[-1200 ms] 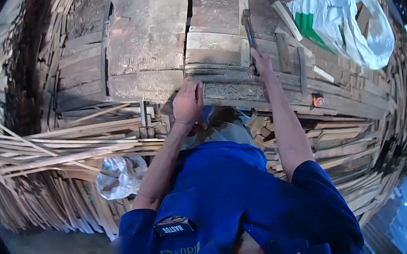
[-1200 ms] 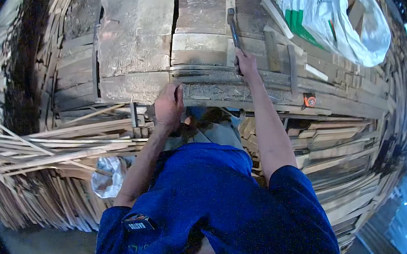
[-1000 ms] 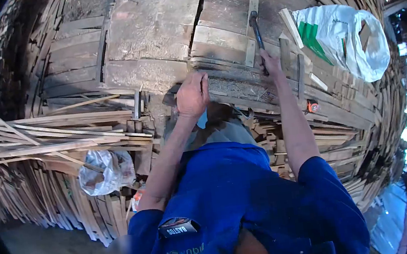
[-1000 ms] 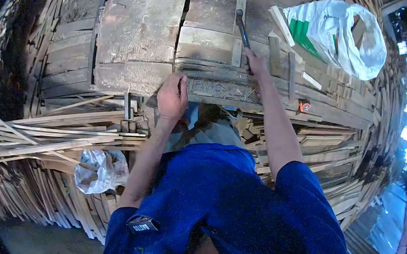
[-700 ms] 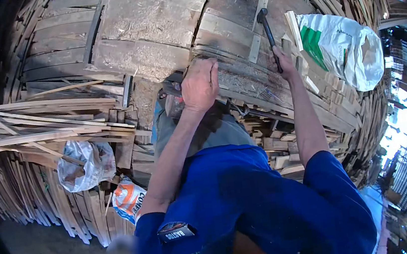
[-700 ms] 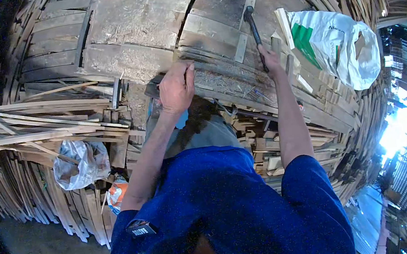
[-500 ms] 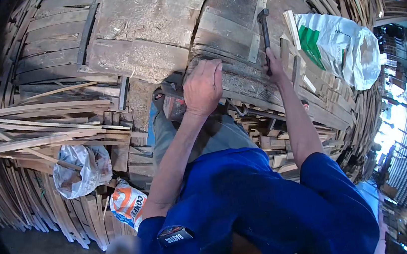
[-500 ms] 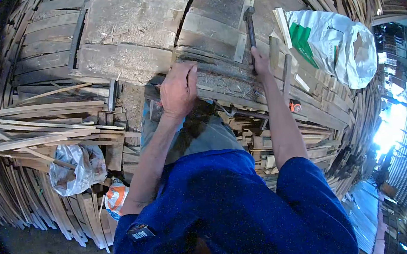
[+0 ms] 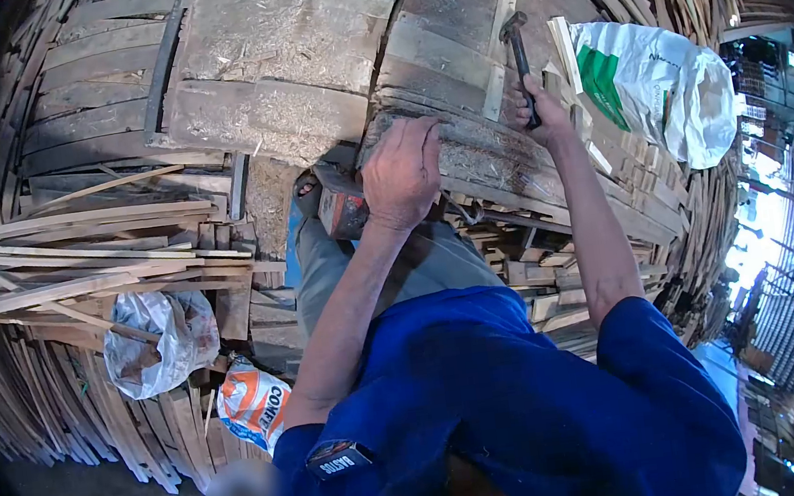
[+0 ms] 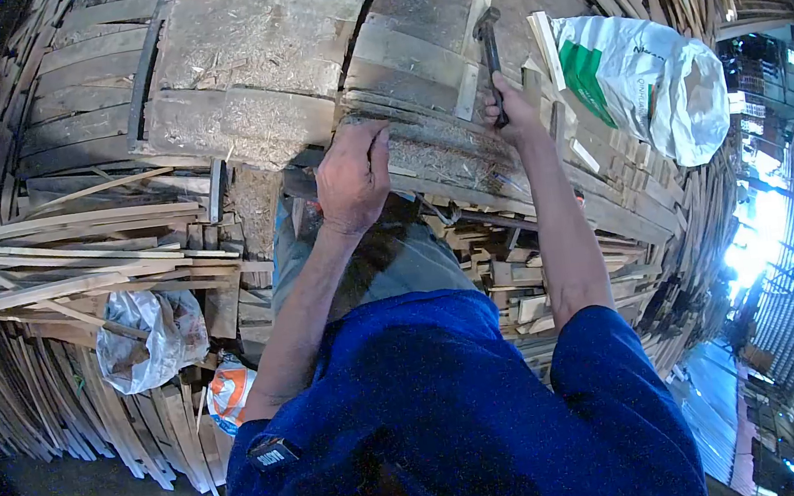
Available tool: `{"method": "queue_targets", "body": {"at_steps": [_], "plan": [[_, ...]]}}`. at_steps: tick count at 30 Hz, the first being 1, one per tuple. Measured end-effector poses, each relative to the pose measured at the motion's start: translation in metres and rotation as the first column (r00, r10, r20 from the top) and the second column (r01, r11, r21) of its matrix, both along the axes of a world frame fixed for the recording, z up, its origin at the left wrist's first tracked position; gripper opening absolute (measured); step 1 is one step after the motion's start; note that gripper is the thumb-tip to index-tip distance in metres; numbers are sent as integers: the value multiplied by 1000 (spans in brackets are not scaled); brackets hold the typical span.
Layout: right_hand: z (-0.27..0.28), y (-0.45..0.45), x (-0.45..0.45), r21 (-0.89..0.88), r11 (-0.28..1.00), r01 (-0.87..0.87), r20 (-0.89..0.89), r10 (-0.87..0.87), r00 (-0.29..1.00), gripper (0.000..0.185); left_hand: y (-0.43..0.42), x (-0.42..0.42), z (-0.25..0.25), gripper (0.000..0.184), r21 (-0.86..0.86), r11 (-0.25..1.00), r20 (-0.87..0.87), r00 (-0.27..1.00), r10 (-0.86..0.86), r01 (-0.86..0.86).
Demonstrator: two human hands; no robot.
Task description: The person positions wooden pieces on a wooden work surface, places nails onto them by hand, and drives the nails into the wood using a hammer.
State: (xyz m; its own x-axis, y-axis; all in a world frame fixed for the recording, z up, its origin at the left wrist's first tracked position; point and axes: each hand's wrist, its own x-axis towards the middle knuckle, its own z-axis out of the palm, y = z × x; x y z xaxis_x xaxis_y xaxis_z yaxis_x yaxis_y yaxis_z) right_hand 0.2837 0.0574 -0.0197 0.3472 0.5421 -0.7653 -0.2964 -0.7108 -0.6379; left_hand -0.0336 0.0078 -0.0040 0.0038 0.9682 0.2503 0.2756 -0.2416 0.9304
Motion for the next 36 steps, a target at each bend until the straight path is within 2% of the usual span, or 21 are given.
{"method": "queue_targets", "body": {"at_steps": [3,8,12,16,19,20,23,24,27,32,36], "plan": [[11,5,-3,-56,998,22,-106,-28,994,33,-1,1,1,13,-13,1000,-29,999,-22,22],[-3,9,-7,-30,992,123,-201,-126,971,34,0,2,6,13,-35,996,-68,995,-78,76],[-15,4,-24,18,982,187,-124,-183,975,34,-1,4,6,14,-101,988,-125,984,-128,116],[-27,-14,-23,179,968,176,-95,-161,982,36,-1,6,5,15,-100,988,-133,982,-133,120],[-34,-8,-3,309,951,24,61,-45,997,37,0,8,5,16,-94,988,-165,977,-137,123],[-33,1,6,312,950,26,56,-46,997,37,2,9,5,16,-91,988,-171,976,-137,123],[-19,46,34,225,974,-29,174,-10,985,39,0,9,9,16,-205,969,-228,956,-185,139],[-19,57,40,226,974,-28,167,-10,986,39,0,10,8,16,-206,969,-234,955,-185,137],[-19,86,54,139,990,23,-9,-22,1000,38,2,13,4,12,-106,989,-260,957,-131,106],[-20,80,63,103,994,-48,21,46,999,38,3,13,6,13,-167,981,-280,949,-148,103],[-4,82,65,94,994,-54,-33,57,998,37,4,13,9,16,-204,974,-255,955,-152,100]]}}
